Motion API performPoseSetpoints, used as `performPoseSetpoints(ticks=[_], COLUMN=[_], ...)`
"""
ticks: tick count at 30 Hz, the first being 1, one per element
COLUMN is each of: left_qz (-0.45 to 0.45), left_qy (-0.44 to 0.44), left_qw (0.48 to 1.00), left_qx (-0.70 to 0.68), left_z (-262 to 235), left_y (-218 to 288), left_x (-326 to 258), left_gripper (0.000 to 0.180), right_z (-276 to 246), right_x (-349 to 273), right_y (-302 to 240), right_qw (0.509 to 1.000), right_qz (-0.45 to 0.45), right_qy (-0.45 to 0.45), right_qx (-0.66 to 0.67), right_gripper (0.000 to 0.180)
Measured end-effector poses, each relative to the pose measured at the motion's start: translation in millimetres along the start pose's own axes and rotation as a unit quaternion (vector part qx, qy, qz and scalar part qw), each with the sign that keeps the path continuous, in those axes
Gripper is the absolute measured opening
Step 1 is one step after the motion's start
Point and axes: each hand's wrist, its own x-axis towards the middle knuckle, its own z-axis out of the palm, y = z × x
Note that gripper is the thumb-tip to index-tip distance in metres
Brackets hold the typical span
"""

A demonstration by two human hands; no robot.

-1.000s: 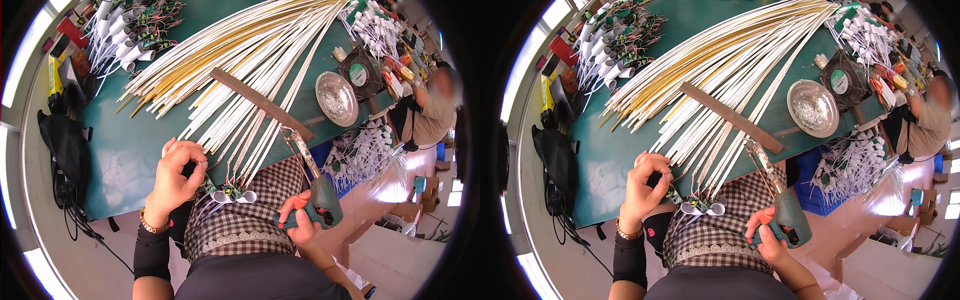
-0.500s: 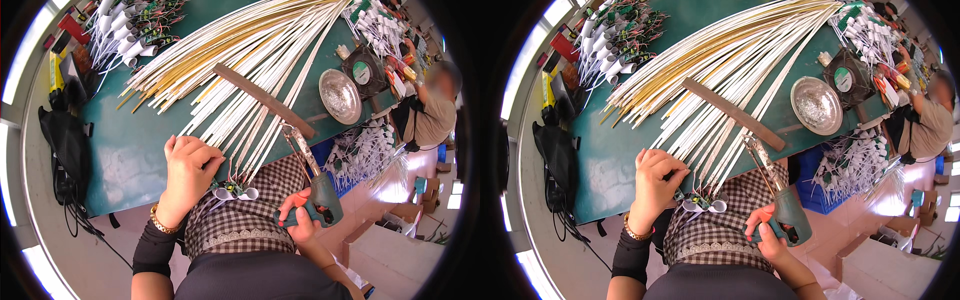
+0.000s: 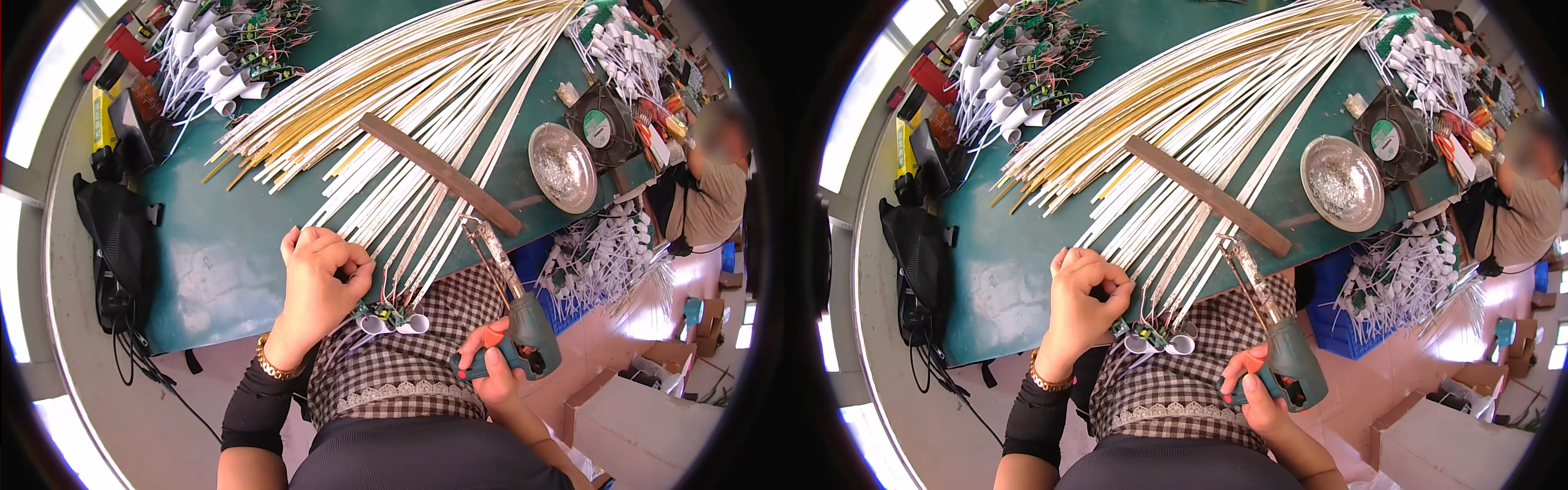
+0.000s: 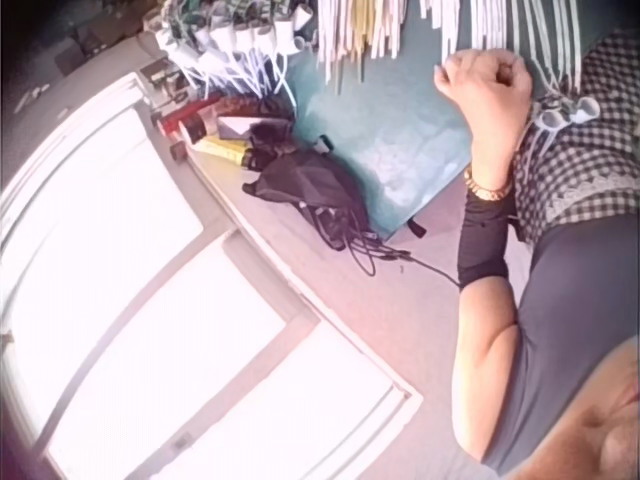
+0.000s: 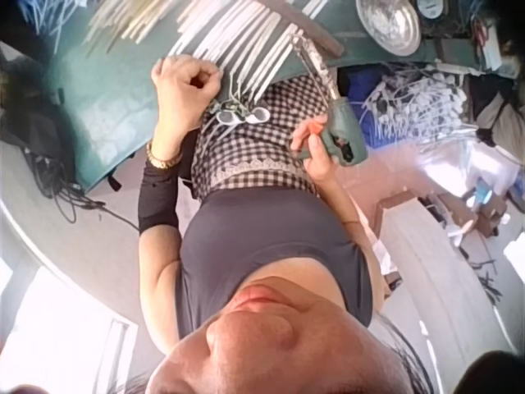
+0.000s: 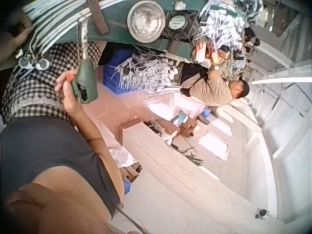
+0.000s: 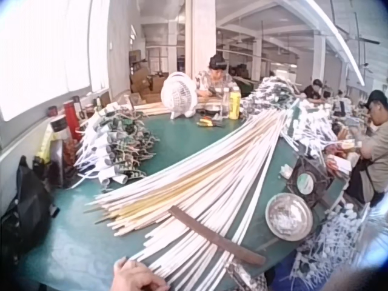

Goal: The person solders small electronic components onto a circuit board with a soldering iron, then connects the components to wire bundles on an assembly table.

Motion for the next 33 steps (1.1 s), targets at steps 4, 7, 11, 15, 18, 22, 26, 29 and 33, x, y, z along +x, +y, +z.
performPoseSetpoints(ticks=[4,7,11,15,18,22,26,29,33], left_qz=[-0.023,-0.036,-0.031,-0.015,-0.004,0.006,-0.003,0.02,0.13], left_qy=[0.006,0.003,0.008,0.017,0.008,0.01,0.037,0.044,0.072], left_qw=[1.0,0.999,0.999,0.999,1.0,1.0,0.999,0.997,0.973], left_qx=[-0.007,-0.009,-0.029,-0.027,-0.002,-0.009,0.01,0.054,0.174], left_z=[1.5,1.0,-0.6,0.5,-0.7,-1.2,2.6,6.3,7.1], left_y=[-0.4,-2.3,-2.0,-2.9,-0.8,-2.4,-1.3,-0.9,8.8], left_x=[1.0,-0.7,-2.8,-4.3,-2.2,-1.7,-3.2,-3.0,0.0], left_gripper=[0.014,0.014,0.014,0.014,0.014,0.014,0.015,0.018,0.021], right_z=[1.3,0.9,-5.4,-14.3,-11.9,-15.6,-9.3,-9.7,-7.5], right_x=[-3.6,-4.1,-9.1,-8.5,-6.6,-0.1,4.3,5.3,7.4], right_y=[1.3,3.4,9.2,5.8,-0.4,-0.3,0.8,-1.6,-6.9], right_qw=[1.0,0.999,1.0,0.993,0.99,0.981,0.983,0.971,0.975], right_qz=[0.021,0.028,0.013,0.044,0.035,0.043,-0.055,-0.073,-0.039], right_qy=[0.001,-0.002,-0.02,-0.093,-0.126,-0.165,-0.142,-0.136,-0.13], right_qx=[0.011,0.017,0.009,-0.058,-0.054,-0.09,-0.107,-0.182,-0.176], right_gripper=[0.037,0.039,0.04,0.038,0.031,0.041,0.039,0.034,0.026])
